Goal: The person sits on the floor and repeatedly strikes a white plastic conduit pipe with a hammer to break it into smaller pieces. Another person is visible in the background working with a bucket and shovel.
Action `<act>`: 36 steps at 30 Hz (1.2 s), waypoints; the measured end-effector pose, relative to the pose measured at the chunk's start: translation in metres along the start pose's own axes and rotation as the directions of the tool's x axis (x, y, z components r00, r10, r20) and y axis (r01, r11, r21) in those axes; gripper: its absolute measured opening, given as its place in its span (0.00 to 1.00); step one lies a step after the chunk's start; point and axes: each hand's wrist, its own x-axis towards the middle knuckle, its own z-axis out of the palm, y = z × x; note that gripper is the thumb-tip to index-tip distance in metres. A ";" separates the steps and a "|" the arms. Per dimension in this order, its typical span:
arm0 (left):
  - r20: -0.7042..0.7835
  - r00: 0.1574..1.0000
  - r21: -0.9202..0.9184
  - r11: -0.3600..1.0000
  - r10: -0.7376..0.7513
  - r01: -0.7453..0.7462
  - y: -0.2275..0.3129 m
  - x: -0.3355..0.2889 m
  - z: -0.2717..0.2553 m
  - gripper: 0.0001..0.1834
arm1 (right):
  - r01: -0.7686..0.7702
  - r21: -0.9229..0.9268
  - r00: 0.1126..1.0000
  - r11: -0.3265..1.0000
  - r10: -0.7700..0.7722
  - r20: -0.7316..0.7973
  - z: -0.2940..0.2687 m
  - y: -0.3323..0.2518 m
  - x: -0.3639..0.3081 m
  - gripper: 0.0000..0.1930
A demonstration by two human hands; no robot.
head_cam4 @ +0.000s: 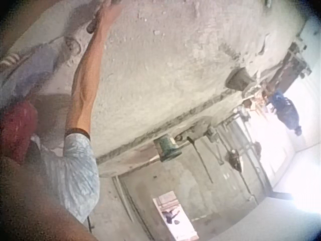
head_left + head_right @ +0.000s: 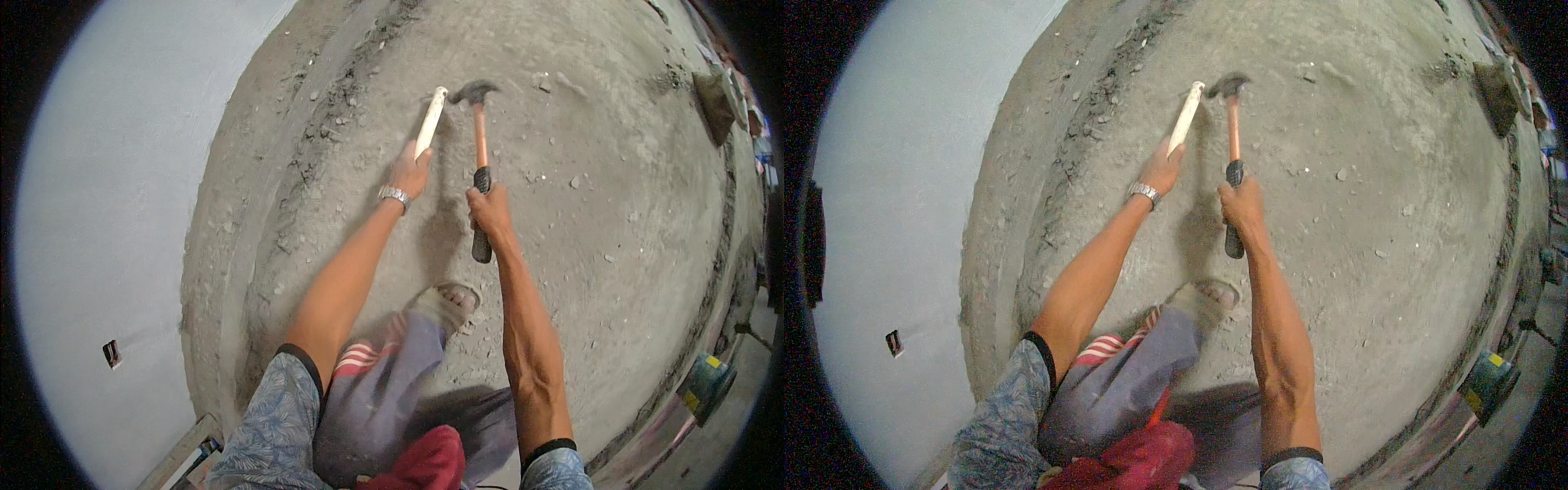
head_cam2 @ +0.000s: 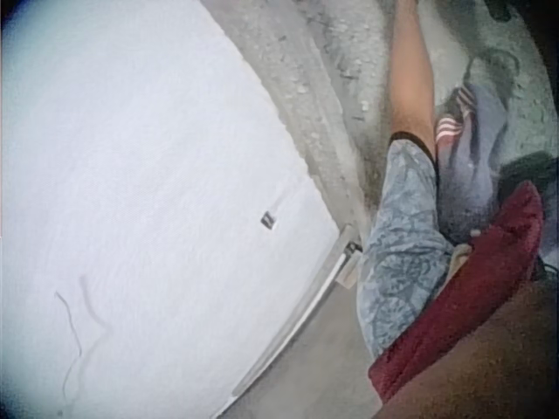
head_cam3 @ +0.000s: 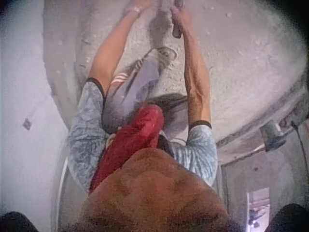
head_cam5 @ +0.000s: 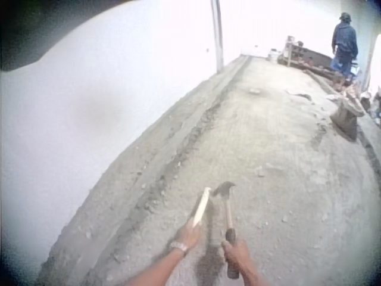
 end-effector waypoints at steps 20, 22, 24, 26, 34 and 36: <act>0.033 0.999 -0.066 0.998 -0.008 0.010 0.006 0.020 0.006 0.22 | -0.019 0.263 0.995 0.965 0.043 -0.086 0.005 -0.005 0.009 0.07; -0.010 0.999 -0.053 0.998 0.035 -0.035 -0.005 0.022 0.010 0.21 | -0.020 0.259 0.989 0.966 0.057 -0.135 -0.007 0.000 0.004 0.07; -0.009 0.999 -0.066 0.997 0.038 -0.038 -0.010 0.018 0.014 0.22 | 0.088 0.333 0.979 0.939 -0.018 -0.205 -0.016 -0.015 -0.007 0.07; -0.005 1.000 -0.133 0.991 0.013 -0.014 -0.010 0.017 0.013 0.22 | 0.210 0.416 0.953 0.885 -0.091 -0.289 -0.017 -0.032 -0.013 0.07; 0.049 0.998 -0.174 0.983 -0.050 0.058 -0.014 0.023 0.013 0.20 | 0.177 -0.064 0.975 0.982 -0.184 -0.123 0.031 0.008 0.033 0.09; -0.055 0.997 -0.042 0.998 -0.044 0.042 -0.036 0.022 0.012 0.19 | 0.091 -0.066 0.996 0.994 -0.091 -0.005 0.024 -0.003 0.029 0.09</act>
